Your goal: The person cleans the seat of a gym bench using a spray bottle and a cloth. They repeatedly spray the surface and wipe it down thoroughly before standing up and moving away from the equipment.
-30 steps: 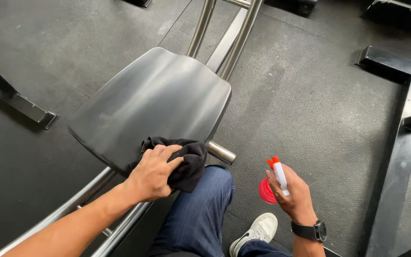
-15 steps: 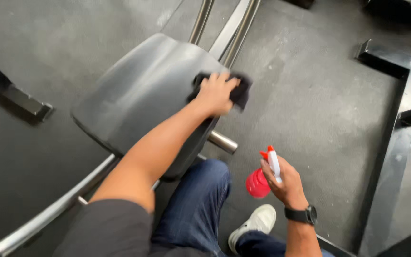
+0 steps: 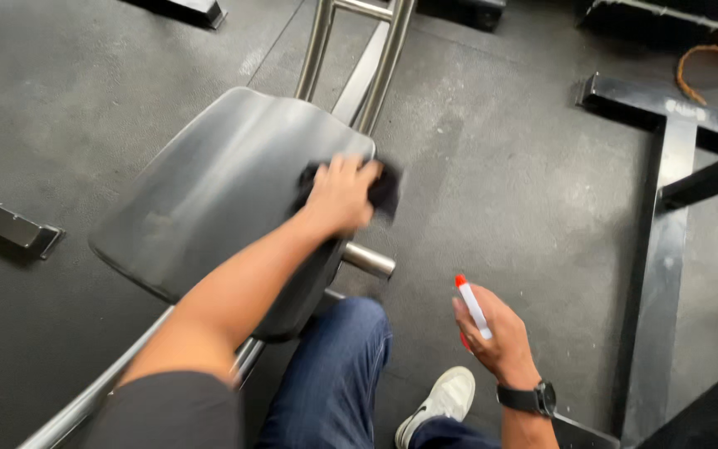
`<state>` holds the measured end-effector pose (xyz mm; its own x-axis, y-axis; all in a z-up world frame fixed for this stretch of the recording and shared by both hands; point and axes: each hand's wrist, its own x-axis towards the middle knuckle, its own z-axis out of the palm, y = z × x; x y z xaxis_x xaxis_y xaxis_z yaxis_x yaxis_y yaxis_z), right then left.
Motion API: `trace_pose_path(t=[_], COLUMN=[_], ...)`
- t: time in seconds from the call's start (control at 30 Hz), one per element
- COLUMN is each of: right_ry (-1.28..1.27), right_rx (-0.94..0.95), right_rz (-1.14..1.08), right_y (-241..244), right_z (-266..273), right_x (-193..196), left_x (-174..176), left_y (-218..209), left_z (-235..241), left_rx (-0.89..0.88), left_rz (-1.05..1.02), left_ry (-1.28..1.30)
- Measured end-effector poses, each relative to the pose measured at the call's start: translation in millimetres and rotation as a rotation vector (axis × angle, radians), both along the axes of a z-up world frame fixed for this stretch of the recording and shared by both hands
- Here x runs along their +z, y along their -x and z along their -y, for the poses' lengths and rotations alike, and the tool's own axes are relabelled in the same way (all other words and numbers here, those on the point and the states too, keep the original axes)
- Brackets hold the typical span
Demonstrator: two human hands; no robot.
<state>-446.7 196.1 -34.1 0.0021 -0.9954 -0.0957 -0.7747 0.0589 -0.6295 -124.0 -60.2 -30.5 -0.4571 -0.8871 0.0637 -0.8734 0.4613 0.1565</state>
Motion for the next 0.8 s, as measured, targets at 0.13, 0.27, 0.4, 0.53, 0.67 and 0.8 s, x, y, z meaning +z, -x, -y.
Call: trace_pose_path(t=[0.13, 0.27, 0.4, 0.53, 0.67, 0.8], right_ry=[-0.003, -0.017, -0.033, -0.029, 0.029, 0.030], right_rx=[-0.032, -0.007, -0.010, 0.037, 0.040, 0.067], right_rz=[0.033, 0.090, 0.065, 0.010, -0.021, -0.051], right_y=[-14.5, -17.0, -20.0, -9.9, -6.4, -13.5], right_z=[4.4, -4.8, 5.9, 3.8, 18.3, 16.7], right_x=[-9.3, 0.5, 8.6, 8.9, 3.7, 7.4], left_x=[18.5, 14.2, 13.0, 48.8, 44.1, 13.8], left_y=[53.6, 36.9, -44.7, -92.2, -88.0, -31.7], left_z=[98.3, 46.9, -86.3, -197.4, -171.1, -53.5], left_rx=[0.274, 0.205, 0.074, 0.145, 0.161, 0.099], left_rz=[-0.076, -0.003, 0.033, 0.116, 0.169, 0.072], left_ry=[-0.244, -0.215, 0.141, 0.031, -0.039, -0.005])
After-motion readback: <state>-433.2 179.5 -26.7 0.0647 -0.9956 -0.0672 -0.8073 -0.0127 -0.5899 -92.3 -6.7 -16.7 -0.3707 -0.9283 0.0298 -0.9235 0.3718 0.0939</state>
